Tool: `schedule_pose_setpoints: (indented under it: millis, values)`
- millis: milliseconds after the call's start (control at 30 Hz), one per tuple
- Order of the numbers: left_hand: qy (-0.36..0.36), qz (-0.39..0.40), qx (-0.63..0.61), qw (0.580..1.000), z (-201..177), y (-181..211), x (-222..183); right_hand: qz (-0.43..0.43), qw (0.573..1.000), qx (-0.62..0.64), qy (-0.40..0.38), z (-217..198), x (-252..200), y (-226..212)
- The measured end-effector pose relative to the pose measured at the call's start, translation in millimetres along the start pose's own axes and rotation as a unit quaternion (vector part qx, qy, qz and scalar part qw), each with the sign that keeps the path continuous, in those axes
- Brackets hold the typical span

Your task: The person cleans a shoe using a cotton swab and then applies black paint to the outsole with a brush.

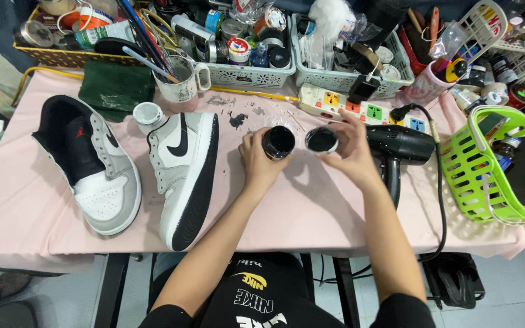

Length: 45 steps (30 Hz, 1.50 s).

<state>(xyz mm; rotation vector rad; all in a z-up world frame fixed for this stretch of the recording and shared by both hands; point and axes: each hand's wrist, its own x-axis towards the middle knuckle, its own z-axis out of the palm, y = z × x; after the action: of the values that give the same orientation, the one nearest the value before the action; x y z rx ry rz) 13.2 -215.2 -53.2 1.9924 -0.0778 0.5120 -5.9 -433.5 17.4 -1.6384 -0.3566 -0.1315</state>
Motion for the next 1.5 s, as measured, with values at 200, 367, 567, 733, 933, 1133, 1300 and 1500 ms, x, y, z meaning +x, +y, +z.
schedule_pose_setpoints:
  millis: [200,367,567,733,933,1133,1300,1500]
  values:
    - [0.007,-0.036,0.012,0.999,19,-8,25,-0.009,0.983,-0.182,0.004,8,-3,33]
    - [0.040,-0.059,-0.017,0.997,50,-31,52,-0.011,0.982,-0.188,0.007,23,-3,52]
    - [0.045,-0.086,0.078,0.992,61,-52,64,0.005,0.960,-0.277,0.036,32,-3,51]
    - [0.004,-0.174,0.004,0.985,35,-4,61,-0.092,0.942,-0.321,0.045,37,-4,55]
    - [-0.008,0.059,0.060,0.996,-61,99,46,-0.142,0.931,-0.319,0.106,46,9,24]
    - [-0.134,0.119,0.008,0.984,-207,161,44,-0.225,0.925,-0.304,0.023,99,61,-32]
    - [-0.174,0.029,0.152,0.973,-304,139,65,-0.168,0.936,-0.286,-0.123,186,131,-55]
    - [-0.170,-0.038,0.289,0.941,-323,27,134,-0.203,0.923,-0.298,-0.131,243,216,0]
